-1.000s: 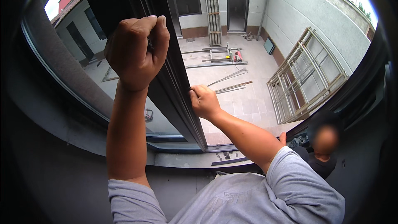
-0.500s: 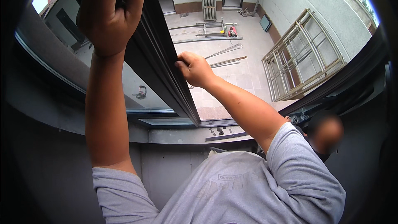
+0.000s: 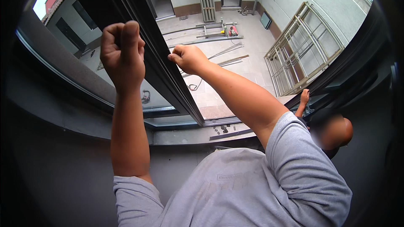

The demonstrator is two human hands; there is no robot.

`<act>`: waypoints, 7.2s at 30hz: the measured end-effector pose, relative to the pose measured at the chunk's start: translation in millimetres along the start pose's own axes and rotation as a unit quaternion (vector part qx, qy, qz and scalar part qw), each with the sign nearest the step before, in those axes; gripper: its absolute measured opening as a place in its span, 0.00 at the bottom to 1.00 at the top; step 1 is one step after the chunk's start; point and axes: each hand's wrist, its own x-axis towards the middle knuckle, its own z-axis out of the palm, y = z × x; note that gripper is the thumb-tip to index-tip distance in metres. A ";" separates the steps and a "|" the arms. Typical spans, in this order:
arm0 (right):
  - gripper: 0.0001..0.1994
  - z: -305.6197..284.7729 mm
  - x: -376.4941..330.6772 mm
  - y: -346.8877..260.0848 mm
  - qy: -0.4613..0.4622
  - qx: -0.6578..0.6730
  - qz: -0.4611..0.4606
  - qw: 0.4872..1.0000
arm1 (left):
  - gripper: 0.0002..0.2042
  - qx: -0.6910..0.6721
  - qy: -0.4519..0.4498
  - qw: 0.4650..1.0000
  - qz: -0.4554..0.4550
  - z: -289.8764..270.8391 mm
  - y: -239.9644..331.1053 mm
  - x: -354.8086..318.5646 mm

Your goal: The person installs a window frame by lifting and aligning the frame into the opening, adjusting its position, and securing it with assistance from a coworker. The person handles the frame and uses tools to fasten components while working on a ladder.

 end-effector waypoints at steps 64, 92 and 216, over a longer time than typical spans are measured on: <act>0.08 -65.6 -180.8 66.0 0.097 0.305 0.031 0.947 | 0.08 -0.215 -0.146 0.781 -0.567 35.6 -161.8 -239.4; 0.07 -536.1 68.8 -158.0 0.482 0.228 -0.205 0.821 | 0.09 0.338 -0.058 0.795 0.500 -1.9 -34.1 108.4; 0.34 -652.0 13.1 -81.8 0.607 -0.388 -0.060 0.691 | 0.07 0.540 -0.044 0.710 0.450 -20.0 -22.3 104.5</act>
